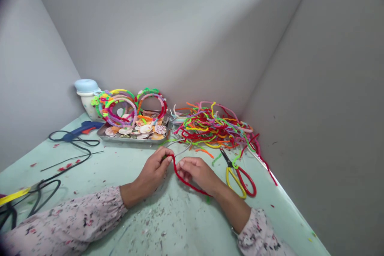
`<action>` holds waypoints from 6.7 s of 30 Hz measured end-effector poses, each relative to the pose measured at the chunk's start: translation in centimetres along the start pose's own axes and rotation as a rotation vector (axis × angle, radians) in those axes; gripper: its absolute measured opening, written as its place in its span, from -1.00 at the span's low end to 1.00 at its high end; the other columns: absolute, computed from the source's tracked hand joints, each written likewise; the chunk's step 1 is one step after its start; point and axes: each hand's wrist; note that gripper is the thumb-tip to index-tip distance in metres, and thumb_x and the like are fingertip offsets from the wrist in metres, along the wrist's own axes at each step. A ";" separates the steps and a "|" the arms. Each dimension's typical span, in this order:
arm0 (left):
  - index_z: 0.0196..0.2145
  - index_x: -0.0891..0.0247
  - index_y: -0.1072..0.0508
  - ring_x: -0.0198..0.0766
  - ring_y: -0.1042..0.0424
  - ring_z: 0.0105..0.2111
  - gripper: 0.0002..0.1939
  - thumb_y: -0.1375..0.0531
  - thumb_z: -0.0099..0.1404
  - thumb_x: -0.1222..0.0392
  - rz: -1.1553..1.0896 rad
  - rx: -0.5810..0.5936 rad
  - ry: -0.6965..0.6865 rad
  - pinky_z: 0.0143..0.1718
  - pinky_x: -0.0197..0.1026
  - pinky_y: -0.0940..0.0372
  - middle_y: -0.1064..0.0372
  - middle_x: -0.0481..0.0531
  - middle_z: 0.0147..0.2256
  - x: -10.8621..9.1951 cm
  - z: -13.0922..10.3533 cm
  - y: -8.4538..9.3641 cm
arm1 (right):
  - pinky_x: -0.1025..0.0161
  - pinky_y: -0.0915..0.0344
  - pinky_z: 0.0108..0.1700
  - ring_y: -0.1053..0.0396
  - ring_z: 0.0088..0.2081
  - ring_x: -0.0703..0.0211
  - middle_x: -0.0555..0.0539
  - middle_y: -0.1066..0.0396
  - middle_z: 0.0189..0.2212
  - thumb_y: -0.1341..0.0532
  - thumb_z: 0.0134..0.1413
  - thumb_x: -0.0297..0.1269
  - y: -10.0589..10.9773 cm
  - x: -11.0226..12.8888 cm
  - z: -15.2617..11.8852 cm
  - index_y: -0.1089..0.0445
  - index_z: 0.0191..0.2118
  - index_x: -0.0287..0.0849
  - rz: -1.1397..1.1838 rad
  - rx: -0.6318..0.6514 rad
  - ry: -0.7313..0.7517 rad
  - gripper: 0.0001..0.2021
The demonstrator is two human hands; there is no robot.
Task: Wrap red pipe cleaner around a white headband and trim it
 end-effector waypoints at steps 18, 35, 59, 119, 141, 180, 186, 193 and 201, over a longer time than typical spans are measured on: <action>-0.32 0.27 -0.31 -0.25 -0.23 -0.30 -0.83 0.05 0.34 0.25 0.057 0.010 -0.056 -0.25 -0.21 -0.13 -0.22 0.01 -0.36 0.0 -0.1 0.0 | 0.23 -0.24 -0.20 -0.35 -0.30 0.20 -0.04 -0.45 -0.37 -0.14 0.10 -0.43 0.8 0.0 -0.2 -0.44 -0.26 -0.14 -0.792 -0.178 0.636 -0.85; -0.25 0.27 -0.37 -0.27 -0.28 -0.25 -0.82 0.02 0.32 0.29 -0.028 0.108 -0.127 -0.18 -0.23 -0.18 -0.28 0.03 -0.29 -0.7 -0.4 0.2 | 0.19 -0.19 -0.21 -0.27 -0.28 0.16 -0.07 -0.40 -0.30 -0.24 0.05 -0.40 0.7 -1.2 -0.2 -0.42 -0.25 -0.11 -1.176 -0.529 0.874 -0.88; -0.24 0.27 -0.38 -0.26 -0.29 -0.27 -0.80 0.04 0.33 0.29 0.031 0.105 -0.145 -0.21 -0.23 -0.19 -0.30 0.05 -0.30 -1.0 -0.4 0.1 | 0.19 -0.22 -0.18 -0.32 -0.21 0.16 -0.07 -0.44 -0.28 -0.18 0.07 -0.47 0.8 -1.2 -0.3 -0.40 -0.23 -0.08 -1.155 -0.449 0.945 -0.83; -0.26 0.28 -0.35 -0.26 -0.28 -0.28 -0.84 0.02 0.32 0.30 0.064 0.066 -0.182 -0.22 -0.23 -0.18 -0.29 0.05 -0.32 -1.1 -0.5 0.1 | 0.15 -0.23 -0.19 -0.33 -0.25 0.14 -0.08 -0.42 -0.30 -0.15 0.09 -0.47 0.5 -1.1 -0.1 -0.34 -0.27 -0.13 -0.953 -0.415 0.860 -0.89; -0.25 0.28 -0.33 -0.27 -0.27 -0.27 -0.87 0.00 0.33 0.29 0.026 -0.111 -0.206 -0.21 -0.23 -0.18 -0.27 0.04 -0.32 -1.1 -0.5 0.2 | -0.02 -0.26 -0.02 -0.29 -0.03 -0.01 -0.18 -0.32 -0.08 -0.30 -0.03 -0.36 0.5 -0.8 -0.3 -0.28 -0.07 -0.11 -0.987 -0.694 0.922 -0.64; -0.26 0.26 -0.38 -0.26 -0.29 -0.28 -0.83 0.00 0.32 0.29 0.105 0.042 -0.159 -0.23 -0.22 -0.19 -0.30 0.04 -0.31 -0.8 -0.3 -0.1 | 0.20 -0.28 -0.23 -0.34 -0.28 0.15 -0.11 -0.43 -0.29 -0.15 0.10 -0.41 1.0 -1.6 0.2 -0.39 -0.26 -0.14 -1.091 -0.459 0.916 -0.90; -0.26 0.27 -0.37 -0.26 -0.29 -0.28 -0.84 0.00 0.32 0.29 0.113 0.050 -0.172 -0.24 -0.22 -0.19 -0.30 0.05 -0.32 -0.7 -0.4 -0.1 | 0.20 -0.28 -0.24 -0.34 -0.28 0.15 -0.10 -0.43 -0.29 -0.13 0.13 -0.39 1.1 -1.7 0.3 -0.38 -0.26 -0.14 -1.088 -0.463 0.895 -0.90; -0.27 0.26 -0.37 -0.25 -0.29 -0.29 -0.84 0.00 0.32 0.30 0.137 0.052 -0.186 -0.24 -0.21 -0.19 -0.30 0.05 -0.33 -0.8 -0.4 -0.1 | 0.21 -0.28 -0.24 -0.35 -0.29 0.16 -0.08 -0.43 -0.31 -0.14 0.12 -0.38 0.8 -1.6 0.1 -0.36 -0.26 -0.13 -1.060 -0.493 0.878 -0.92; -0.28 0.26 -0.37 -0.24 -0.29 -0.29 -0.84 0.01 0.32 0.29 0.149 0.050 -0.200 -0.24 -0.21 -0.19 -0.30 0.05 -0.33 -0.9 -0.4 -0.1 | 0.19 -0.27 -0.21 -0.35 -0.26 0.15 -0.09 -0.41 -0.29 -0.13 0.14 -0.38 0.8 -1.9 0.2 -0.34 -0.25 -0.12 -1.033 -0.478 0.847 -0.92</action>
Point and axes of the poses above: each hand's wrist, its own z-axis towards the middle knuckle, its own y-axis out of the back of the hand, x = y × z
